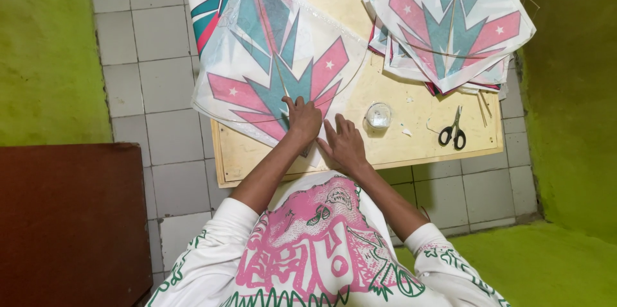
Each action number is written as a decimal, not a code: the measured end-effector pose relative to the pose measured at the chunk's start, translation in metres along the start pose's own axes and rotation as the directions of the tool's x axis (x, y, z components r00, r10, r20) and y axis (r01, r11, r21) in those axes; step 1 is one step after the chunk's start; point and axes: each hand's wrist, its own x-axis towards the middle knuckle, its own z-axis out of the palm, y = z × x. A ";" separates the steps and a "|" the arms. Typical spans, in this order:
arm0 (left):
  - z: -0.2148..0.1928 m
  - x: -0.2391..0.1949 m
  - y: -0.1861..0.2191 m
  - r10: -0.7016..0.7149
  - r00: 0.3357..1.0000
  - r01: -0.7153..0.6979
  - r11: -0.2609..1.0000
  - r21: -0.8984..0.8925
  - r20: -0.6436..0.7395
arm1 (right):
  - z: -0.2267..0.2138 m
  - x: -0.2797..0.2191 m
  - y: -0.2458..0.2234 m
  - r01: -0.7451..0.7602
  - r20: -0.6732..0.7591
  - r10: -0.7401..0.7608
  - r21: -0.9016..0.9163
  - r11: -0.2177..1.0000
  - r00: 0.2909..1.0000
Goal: Assembling kites by applying glue to the edges of the paper and folding them over the frame.
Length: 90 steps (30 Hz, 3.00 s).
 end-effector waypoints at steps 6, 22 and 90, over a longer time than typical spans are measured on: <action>0.003 0.010 -0.003 0.030 0.999 -0.028 0.998 -0.047 0.031 | -0.015 -0.003 -0.002 0.006 0.068 -0.012 0.099 0.995 0.998; -0.018 0.008 0.003 0.018 0.993 -0.013 0.999 -0.043 0.119 | 0.000 0.007 0.017 0.040 -0.086 -0.033 0.085 0.996 0.996; 0.033 -0.033 -0.003 -0.135 0.894 0.028 0.968 -0.249 -0.427 | -0.115 -0.007 0.101 -0.361 0.122 0.341 0.256 0.897 0.932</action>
